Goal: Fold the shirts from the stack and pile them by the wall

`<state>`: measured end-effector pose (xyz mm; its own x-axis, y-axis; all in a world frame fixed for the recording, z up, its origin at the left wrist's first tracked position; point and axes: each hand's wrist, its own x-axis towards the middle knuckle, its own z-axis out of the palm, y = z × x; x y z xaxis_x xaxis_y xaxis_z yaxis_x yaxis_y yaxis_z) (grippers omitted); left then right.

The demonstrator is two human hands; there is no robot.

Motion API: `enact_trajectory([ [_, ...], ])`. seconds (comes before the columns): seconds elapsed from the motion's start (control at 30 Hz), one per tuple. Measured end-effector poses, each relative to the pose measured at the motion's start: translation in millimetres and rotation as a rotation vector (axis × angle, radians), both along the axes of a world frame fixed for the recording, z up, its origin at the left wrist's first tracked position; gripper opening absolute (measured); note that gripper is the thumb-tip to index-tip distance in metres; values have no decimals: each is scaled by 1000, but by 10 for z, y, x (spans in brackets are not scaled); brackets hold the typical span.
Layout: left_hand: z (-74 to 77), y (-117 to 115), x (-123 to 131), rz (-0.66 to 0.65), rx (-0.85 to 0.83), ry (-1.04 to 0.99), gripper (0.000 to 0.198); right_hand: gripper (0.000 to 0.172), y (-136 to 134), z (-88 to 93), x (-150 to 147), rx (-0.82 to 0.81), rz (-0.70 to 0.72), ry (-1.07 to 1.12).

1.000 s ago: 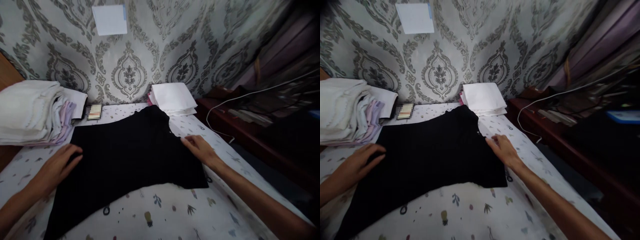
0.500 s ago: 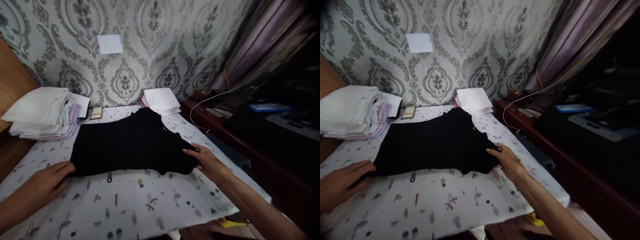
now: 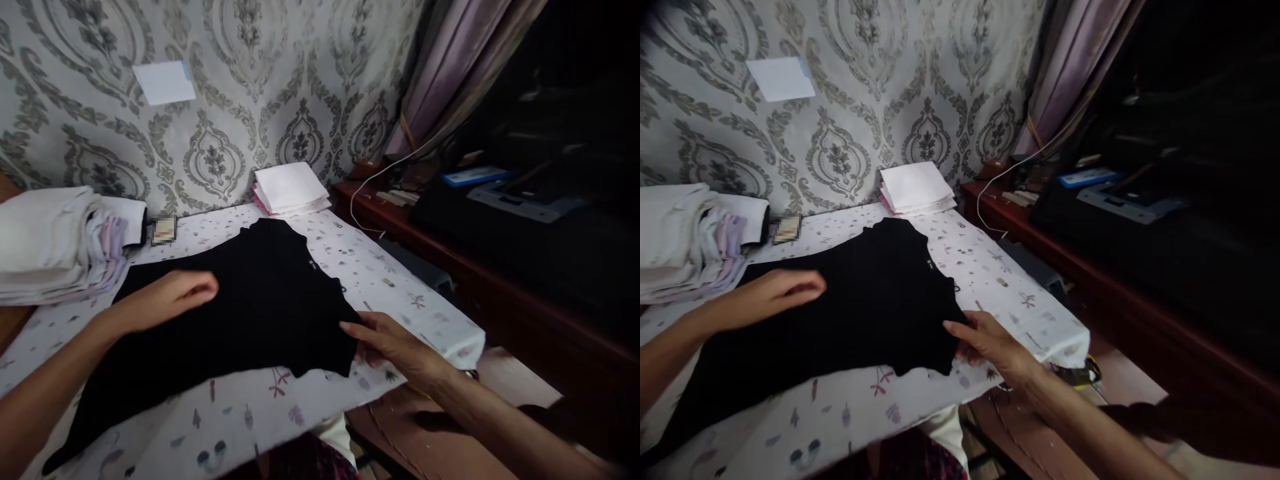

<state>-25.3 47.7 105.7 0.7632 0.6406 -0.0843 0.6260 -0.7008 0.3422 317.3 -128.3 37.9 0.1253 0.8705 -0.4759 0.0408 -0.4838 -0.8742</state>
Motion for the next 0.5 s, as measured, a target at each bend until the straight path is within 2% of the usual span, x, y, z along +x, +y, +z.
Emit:
enact_trajectory([
  [0.07,-25,399,701,-65,12,-64,35,37,0,-11,-14,25,15,6],
  [0.13,-165,779,1361,-99,102,-65,35,34,-2,-34,-42,67,7,36],
  [0.23,-421,1221,2120,-116,209,146,38,29,-9,-67,-96,103,-33,86],
  [0.33,-539,1493,2507,-144,207,268,37,34,-13,-101,-115,87,-57,158],
  [0.43,-513,1605,2624,-162,180,317,24,44,-23,-161,-72,58,-51,212],
  [0.5,-490,1596,2642,-134,180,261,19,49,-43,-210,-25,47,-46,215],
])
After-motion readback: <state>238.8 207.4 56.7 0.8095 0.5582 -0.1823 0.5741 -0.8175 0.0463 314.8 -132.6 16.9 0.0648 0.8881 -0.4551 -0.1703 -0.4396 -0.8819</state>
